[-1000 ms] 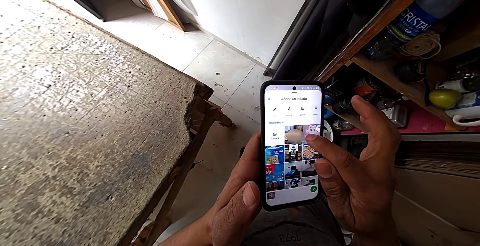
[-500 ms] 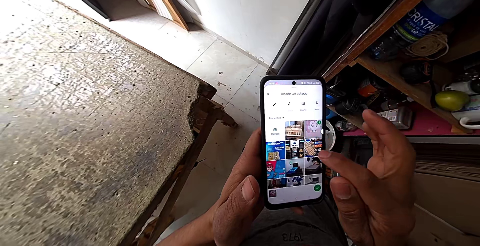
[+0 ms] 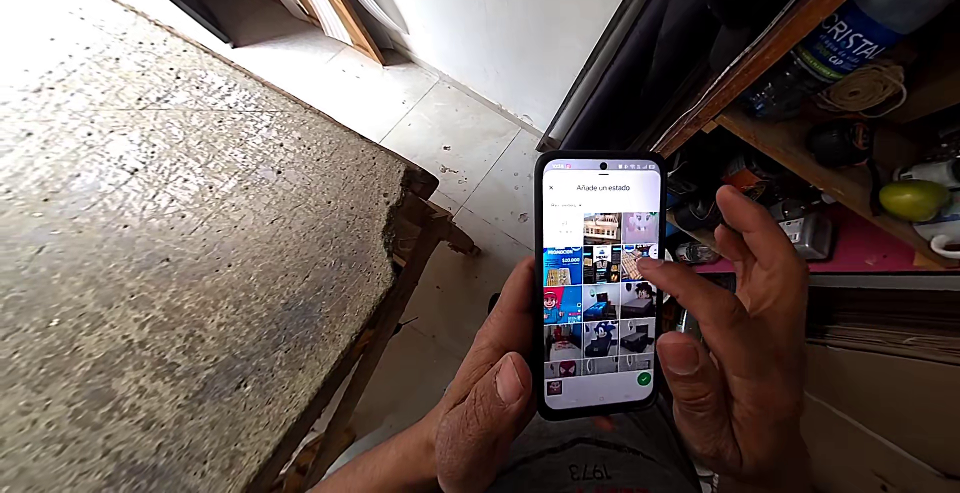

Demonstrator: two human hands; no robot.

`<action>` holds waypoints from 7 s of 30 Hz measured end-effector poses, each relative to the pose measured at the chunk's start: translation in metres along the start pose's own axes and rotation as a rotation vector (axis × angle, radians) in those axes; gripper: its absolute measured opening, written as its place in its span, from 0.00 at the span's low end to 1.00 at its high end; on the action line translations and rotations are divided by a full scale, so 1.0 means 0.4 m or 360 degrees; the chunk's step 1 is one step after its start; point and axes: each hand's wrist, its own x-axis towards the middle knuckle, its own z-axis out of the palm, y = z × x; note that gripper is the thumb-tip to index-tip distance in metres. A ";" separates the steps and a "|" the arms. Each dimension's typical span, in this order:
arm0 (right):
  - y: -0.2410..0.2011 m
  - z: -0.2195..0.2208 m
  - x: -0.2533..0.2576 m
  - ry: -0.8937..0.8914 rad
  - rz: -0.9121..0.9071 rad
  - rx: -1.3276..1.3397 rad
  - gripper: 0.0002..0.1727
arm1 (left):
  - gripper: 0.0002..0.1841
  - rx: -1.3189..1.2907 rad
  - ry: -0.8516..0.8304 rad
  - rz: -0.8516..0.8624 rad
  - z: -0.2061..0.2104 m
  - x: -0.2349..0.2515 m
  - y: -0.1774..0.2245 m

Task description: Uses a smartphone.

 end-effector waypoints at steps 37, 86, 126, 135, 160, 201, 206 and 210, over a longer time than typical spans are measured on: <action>-0.040 0.035 -0.052 -0.0152 -0.0244 -0.0019 0.21 | 0.38 0.0241 0.0054 0.0124 0.000 -0.003 -0.003; -0.047 0.040 -0.030 -0.0229 -0.0204 -0.0109 0.23 | 0.38 0.0215 0.0072 0.0141 0.000 0.003 -0.005; -0.025 0.012 0.005 -0.0102 -0.0121 -0.0032 0.25 | 0.38 0.0067 0.0017 0.0074 0.004 0.002 -0.007; -0.037 0.022 -0.022 -0.0139 -0.0169 -0.0065 0.23 | 0.39 0.0094 0.0042 0.0106 0.003 0.000 -0.004; -0.022 0.008 -0.045 -0.0029 -0.0048 -0.0030 0.23 | 0.38 -0.0005 0.0028 0.0064 0.007 -0.008 -0.004; -0.044 0.002 -0.061 -0.0123 -0.0177 -0.0109 0.22 | 0.39 0.0109 0.0006 0.0090 0.011 -0.009 -0.002; -0.033 -0.008 -0.070 -0.0092 -0.0130 -0.0089 0.22 | 0.39 0.0023 0.0017 0.0075 0.010 -0.015 0.001; -0.025 -0.022 -0.074 0.0000 -0.0078 -0.0066 0.21 | 0.38 -0.0032 0.0017 0.0050 0.011 -0.018 0.006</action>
